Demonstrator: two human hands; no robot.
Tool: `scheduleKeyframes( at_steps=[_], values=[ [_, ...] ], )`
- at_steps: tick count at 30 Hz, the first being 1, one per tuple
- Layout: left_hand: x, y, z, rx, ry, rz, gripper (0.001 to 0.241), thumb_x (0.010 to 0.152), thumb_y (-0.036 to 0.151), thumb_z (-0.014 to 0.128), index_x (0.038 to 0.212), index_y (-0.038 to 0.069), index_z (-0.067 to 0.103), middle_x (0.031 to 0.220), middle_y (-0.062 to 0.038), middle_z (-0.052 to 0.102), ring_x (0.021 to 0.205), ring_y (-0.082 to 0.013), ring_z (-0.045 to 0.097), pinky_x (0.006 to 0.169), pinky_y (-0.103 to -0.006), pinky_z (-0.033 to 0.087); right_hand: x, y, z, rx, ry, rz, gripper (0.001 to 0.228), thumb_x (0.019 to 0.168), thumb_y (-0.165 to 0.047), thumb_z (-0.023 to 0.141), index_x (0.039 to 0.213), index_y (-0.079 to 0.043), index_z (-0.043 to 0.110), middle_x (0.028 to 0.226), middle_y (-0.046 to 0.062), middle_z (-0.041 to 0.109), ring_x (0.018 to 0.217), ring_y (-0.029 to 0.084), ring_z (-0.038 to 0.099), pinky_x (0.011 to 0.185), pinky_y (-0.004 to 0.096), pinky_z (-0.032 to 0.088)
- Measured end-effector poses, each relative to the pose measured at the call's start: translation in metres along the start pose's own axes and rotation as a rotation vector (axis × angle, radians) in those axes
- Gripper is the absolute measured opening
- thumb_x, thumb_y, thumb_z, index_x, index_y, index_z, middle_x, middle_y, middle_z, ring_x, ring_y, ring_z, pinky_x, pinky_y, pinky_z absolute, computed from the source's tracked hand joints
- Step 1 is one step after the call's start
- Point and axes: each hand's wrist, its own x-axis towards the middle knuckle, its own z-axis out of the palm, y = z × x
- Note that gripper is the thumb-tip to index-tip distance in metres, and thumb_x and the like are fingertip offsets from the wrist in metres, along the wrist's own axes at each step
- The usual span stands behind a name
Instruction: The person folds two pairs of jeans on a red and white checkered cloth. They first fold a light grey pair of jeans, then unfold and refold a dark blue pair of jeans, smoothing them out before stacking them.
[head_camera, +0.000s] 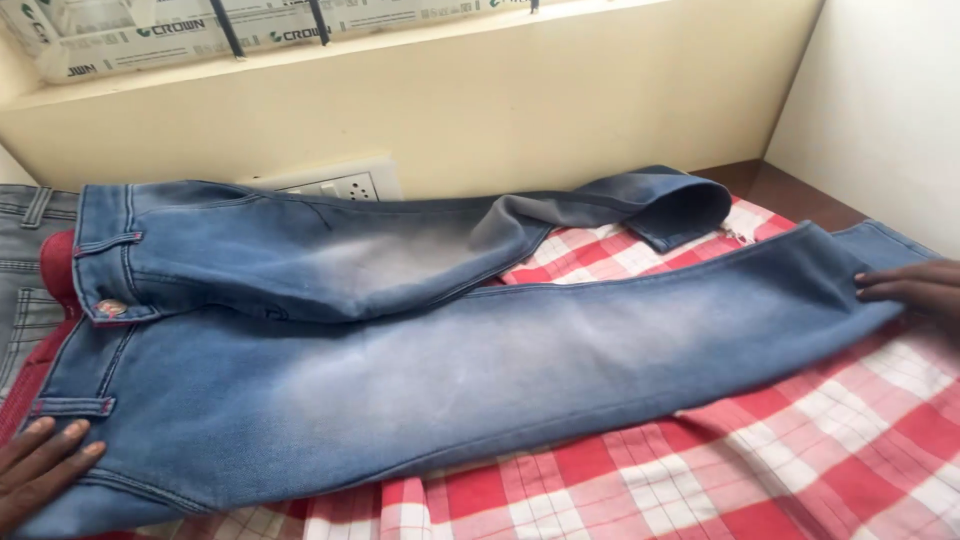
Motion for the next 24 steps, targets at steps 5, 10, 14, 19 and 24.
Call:
scheduleKeyframes(
  at_steps=[5,10,14,19,24],
  values=[
    [0.025,-0.027,0.063,0.256,-0.227,0.080,0.063,0.088,0.024,0.042,0.150,0.030,0.037,0.158,-0.008,0.040,0.140,-0.0170,0.041,0.117,-0.0570,0.032,-0.028,-0.076,-0.065,0.052,0.014,0.092,0.060,0.073,-0.019,0.080,0.131,-0.010,0.068,0.124,0.011,0.072,0.114,0.019,0.070,0.099,0.035,0.056],
    [0.178,0.119,-0.156,0.168,0.083,-0.140,0.098,0.075,0.081,0.044,0.162,0.037,0.032,0.170,-0.002,0.037,0.152,-0.0275,0.034,0.119,-0.0545,0.027,0.070,-0.159,-0.106,-0.064,-0.191,0.391,0.074,0.079,-0.023,0.081,0.150,-0.013,0.064,0.112,0.007,0.081,0.097,0.020,0.080,0.088,0.036,0.068],
    [0.268,0.187,-0.275,-0.449,-0.258,-0.374,0.089,0.095,0.054,0.057,0.172,0.027,0.021,0.163,-0.014,0.043,0.151,-0.0379,0.038,0.121,-0.0534,0.028,0.114,-0.233,-0.128,-0.586,-0.105,0.123,0.067,0.058,-0.036,0.094,0.119,-0.018,0.071,0.106,0.005,0.076,0.094,0.019,0.076,0.086,0.032,0.061],
    [0.301,0.205,-0.261,-0.437,-0.370,-0.605,0.085,0.092,0.050,0.060,0.164,0.023,0.023,0.160,-0.014,0.037,0.147,-0.0420,0.030,0.115,-0.0478,0.033,0.100,-0.244,-0.117,-0.872,-0.252,0.032,0.053,0.065,-0.031,0.089,0.113,-0.022,0.070,0.109,0.003,0.070,0.097,0.020,0.070,0.085,0.033,0.057],
    [0.290,0.209,-0.240,-0.170,-0.093,-0.371,0.063,0.091,0.048,0.055,0.146,0.019,0.047,0.154,-0.011,0.046,0.143,-0.0278,0.043,0.124,-0.0412,0.025,0.024,-0.132,-0.103,-0.681,-0.379,0.162,0.051,0.064,-0.035,0.079,0.113,-0.023,0.067,0.111,-0.001,0.067,0.101,0.016,0.067,0.089,0.031,0.053]
  ],
)
